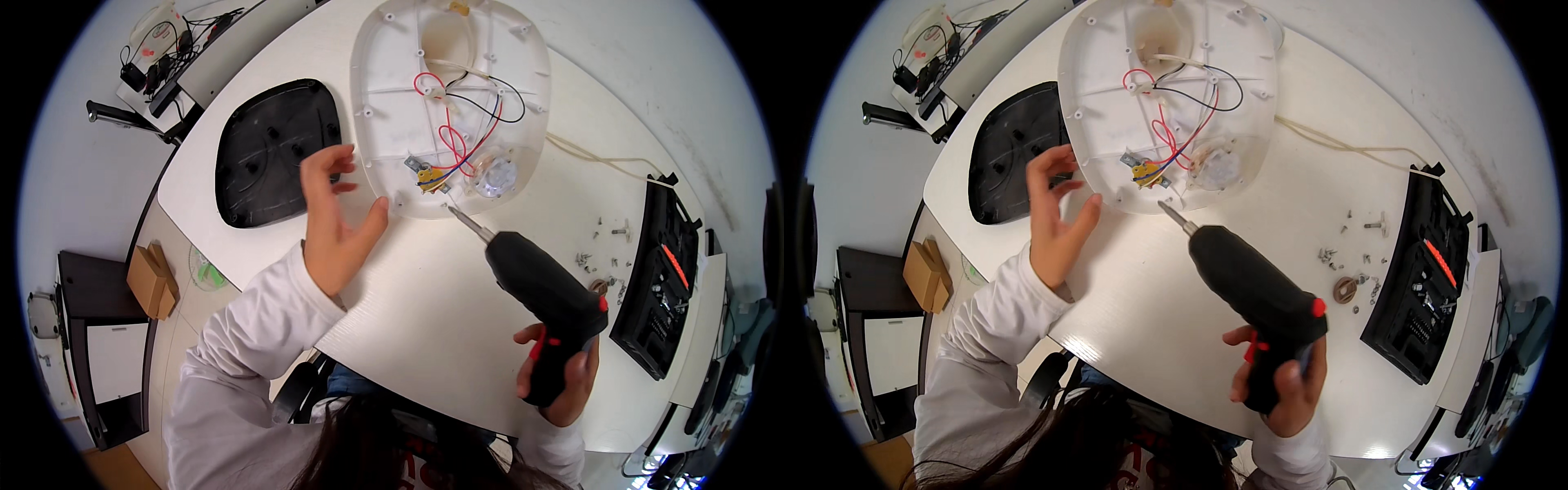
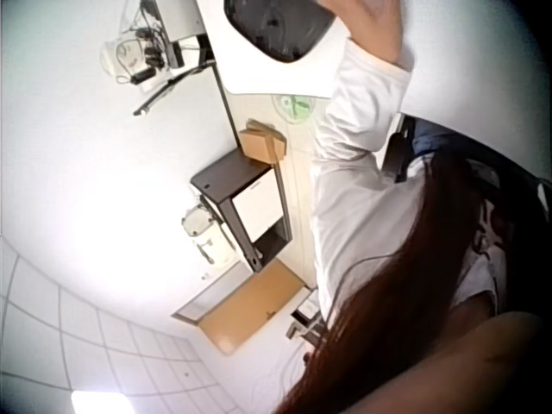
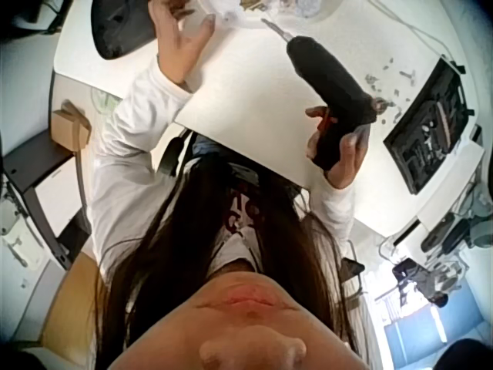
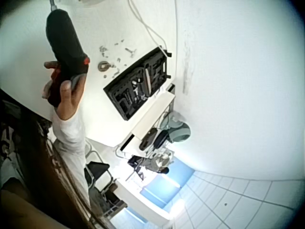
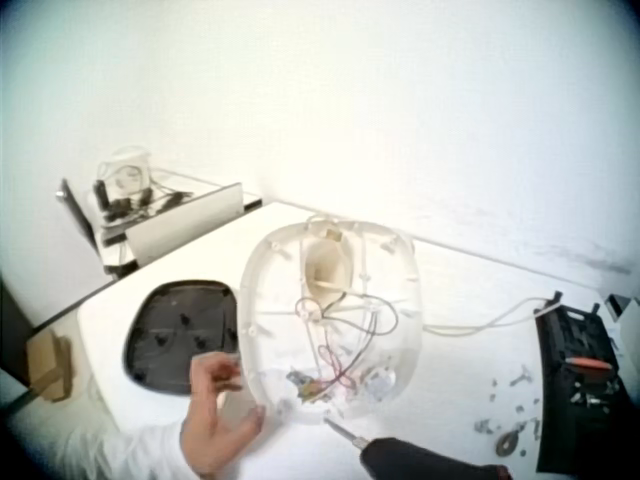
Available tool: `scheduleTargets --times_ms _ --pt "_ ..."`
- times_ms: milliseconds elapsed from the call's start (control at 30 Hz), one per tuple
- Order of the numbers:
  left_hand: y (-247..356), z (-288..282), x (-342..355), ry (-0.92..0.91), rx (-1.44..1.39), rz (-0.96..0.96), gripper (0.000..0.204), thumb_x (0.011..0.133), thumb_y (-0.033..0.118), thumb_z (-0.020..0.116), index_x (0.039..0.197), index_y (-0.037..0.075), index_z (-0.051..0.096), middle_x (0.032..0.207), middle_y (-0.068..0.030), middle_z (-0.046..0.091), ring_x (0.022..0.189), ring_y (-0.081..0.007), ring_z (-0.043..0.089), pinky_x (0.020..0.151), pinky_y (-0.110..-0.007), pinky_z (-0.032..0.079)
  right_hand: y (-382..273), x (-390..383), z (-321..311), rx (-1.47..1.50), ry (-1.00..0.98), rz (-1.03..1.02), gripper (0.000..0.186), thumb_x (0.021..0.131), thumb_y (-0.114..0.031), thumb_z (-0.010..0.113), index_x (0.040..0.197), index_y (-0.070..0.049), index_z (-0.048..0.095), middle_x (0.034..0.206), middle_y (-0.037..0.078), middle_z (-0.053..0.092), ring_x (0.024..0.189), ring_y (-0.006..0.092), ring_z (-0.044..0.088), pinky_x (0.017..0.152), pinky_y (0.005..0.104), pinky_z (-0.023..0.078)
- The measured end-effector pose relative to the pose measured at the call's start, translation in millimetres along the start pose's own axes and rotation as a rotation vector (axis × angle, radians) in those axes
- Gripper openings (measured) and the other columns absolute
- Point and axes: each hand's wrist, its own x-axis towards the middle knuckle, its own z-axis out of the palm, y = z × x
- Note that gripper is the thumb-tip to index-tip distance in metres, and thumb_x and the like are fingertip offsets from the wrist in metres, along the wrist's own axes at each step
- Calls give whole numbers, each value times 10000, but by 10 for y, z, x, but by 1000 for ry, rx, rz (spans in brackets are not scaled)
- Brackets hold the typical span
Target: The person uses a cordless screwdriver to remove and tighten screws on the back of a white plastic device with exposed wiring. They repeatedly adjust the screwdriver bit and reposition the device on the table while working on the internal components.
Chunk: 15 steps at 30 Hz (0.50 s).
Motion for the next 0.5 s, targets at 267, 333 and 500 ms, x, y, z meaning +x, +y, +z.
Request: scheduleTargets --times_ms 267,333,500 --pt "314 149 -14 -207 598 606 245 672 113 726 909 154 682 747 11 449 722 -182 449 722 -348 346 293 -166 -636 368 88 -41 666 926 -492 401 1317 35 292 1029 268 535 361 172 489 295 219 357" --pt "265 229 -17 -185 753 669 237 699 150 721 932 166 685 736 15 418 726 -160 442 734 -366 346 335 -204 -702 490 149 -63 618 936 -459 405 1299 32 308 1023 256 530 362 174 487 291 223 354" --pt "212 383 -29 -177 847 631 227 731 181 708 956 175 687 757 3 417 757 -176 438 747 -400 345 308 -275 -802 601 248 -111 534 956 -428 382 1245 18 336 1006 209 505 352 172 464 273 225 342"
